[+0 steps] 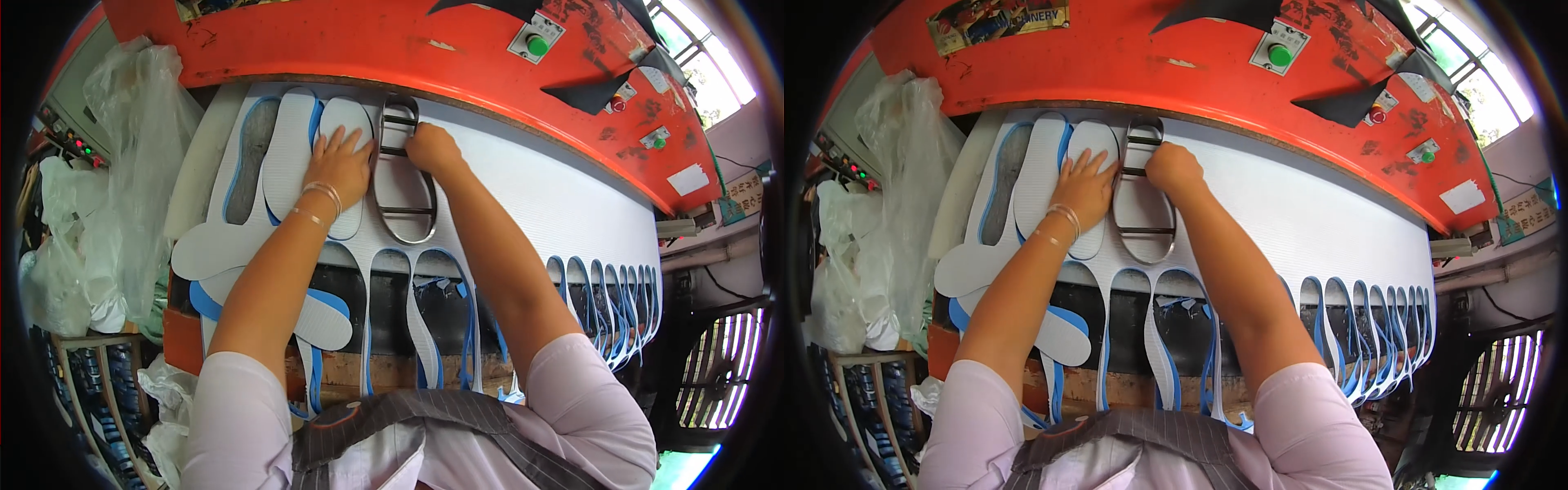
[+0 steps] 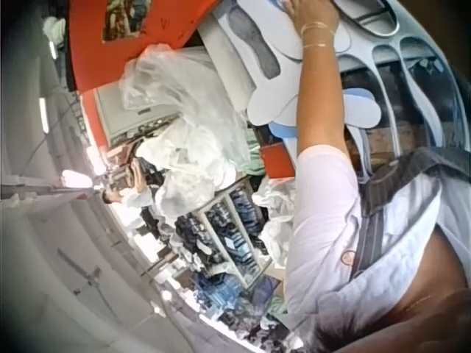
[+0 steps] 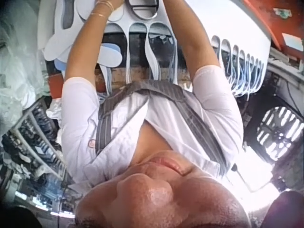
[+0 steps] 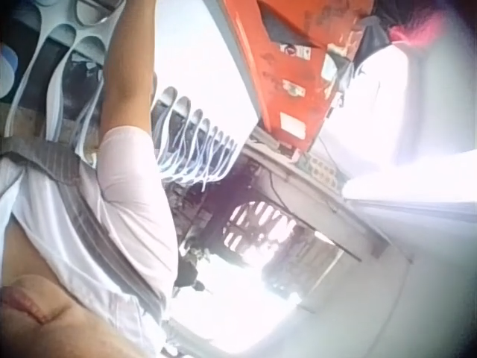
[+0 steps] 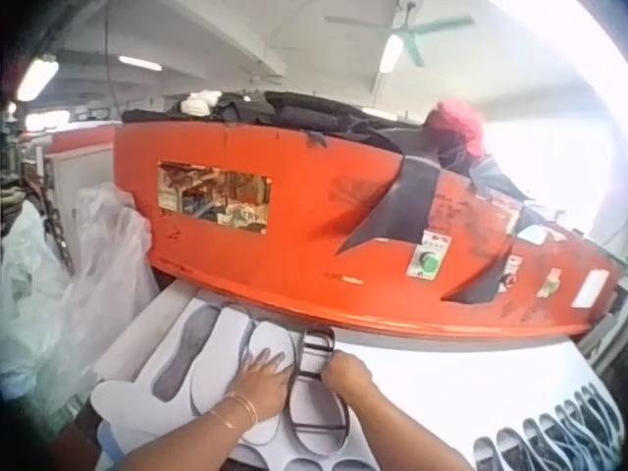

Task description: Using a hydraulic press and a metal die to cut out shoe sole components from a multi-layered sheet of material.

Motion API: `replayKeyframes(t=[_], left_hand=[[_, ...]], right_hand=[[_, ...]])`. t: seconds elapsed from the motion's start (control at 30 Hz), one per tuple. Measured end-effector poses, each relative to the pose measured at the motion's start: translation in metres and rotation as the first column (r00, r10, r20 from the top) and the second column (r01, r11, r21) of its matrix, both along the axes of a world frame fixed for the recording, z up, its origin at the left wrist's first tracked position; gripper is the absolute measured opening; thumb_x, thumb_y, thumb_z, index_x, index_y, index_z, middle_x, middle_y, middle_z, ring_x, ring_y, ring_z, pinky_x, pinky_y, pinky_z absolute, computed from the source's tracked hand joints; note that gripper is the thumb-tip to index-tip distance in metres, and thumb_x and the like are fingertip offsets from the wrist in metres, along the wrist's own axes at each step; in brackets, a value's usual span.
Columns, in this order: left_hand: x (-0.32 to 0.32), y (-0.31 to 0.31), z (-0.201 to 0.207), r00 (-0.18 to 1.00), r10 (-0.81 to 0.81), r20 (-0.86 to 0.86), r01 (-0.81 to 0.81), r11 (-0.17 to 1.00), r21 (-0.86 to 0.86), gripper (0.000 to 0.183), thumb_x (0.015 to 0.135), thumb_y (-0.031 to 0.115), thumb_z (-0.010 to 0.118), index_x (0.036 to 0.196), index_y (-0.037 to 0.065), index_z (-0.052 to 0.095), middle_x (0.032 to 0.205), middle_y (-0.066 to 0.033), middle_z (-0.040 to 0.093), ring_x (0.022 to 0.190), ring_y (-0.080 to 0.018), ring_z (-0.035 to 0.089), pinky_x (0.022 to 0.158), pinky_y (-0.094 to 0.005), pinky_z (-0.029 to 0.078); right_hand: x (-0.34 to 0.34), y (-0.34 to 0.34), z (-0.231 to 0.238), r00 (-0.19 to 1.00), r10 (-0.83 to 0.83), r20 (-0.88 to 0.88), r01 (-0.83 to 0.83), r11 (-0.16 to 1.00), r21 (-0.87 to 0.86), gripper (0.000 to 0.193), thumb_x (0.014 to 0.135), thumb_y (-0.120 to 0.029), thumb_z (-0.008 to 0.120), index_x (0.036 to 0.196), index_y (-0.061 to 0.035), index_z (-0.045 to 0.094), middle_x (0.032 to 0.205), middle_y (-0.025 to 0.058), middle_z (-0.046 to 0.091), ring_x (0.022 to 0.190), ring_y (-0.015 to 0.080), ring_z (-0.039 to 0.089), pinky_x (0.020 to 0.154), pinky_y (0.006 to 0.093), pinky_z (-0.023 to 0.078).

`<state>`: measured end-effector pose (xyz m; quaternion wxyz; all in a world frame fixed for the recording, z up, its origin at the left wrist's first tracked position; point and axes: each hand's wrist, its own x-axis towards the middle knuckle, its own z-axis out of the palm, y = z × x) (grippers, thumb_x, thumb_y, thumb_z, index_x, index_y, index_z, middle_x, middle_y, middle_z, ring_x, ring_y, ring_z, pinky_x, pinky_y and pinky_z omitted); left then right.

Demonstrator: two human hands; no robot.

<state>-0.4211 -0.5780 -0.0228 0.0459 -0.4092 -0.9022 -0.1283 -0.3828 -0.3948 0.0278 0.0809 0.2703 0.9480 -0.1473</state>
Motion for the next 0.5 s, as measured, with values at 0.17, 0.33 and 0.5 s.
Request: replayKeyframes(t=[0.17, 0.33, 0.5], left_hand=[[0.051, -0.046, -0.012, 0.996, -0.013, 0.088, 0.007, 0.997, 0.071, 0.047, 0.089, 0.020, 0.048, 0.134, 0.011, 0.052, 0.148, -0.0049, 0.039, 0.143, -0.0263, 0.025, 0.115, -0.0478, 0.019], [0.044, -0.052, -0.002, 0.997, -0.041, 0.063, 0.033, 0.992, 0.124, 0.043, 0.090, 0.018, 0.047, 0.131, 0.009, 0.055, 0.149, -0.0063, 0.038, 0.142, -0.0265, 0.026, 0.116, -0.0479, 0.016], [0.047, -0.051, -0.015, 0.992, -0.047, 0.116, 0.032, 0.991, 0.130, 0.043, 0.088, 0.017, 0.047, 0.129, 0.008, 0.056, 0.148, -0.0057, 0.040, 0.142, -0.0260, 0.026, 0.116, -0.0477, 0.015]], right_hand=[[0.079, -0.013, -0.015, 0.883, 0.199, -0.424, -0.324, 0.913, -0.246, 0.093, 0.075, -0.056, 0.070, 0.143, -0.0035, 0.035, 0.126, 0.0284, 0.053, 0.121, 0.0413, 0.050, 0.101, 0.0448, 0.039], [0.131, -0.042, -0.032, 0.777, 0.484, -0.402, -0.503, 0.862, 0.064, 0.103, 0.057, -0.057, 0.083, 0.139, -0.0097, 0.043, 0.143, 0.0328, 0.034, 0.136, 0.0476, 0.028, 0.110, 0.0507, 0.026], [0.131, -0.044, -0.041, 0.752, 0.414, -0.514, -0.448, 0.892, 0.064, 0.075, 0.055, -0.044, 0.086, 0.115, -0.0086, 0.060, 0.138, 0.0362, 0.038, 0.132, 0.0488, 0.033, 0.109, 0.0509, 0.029]])
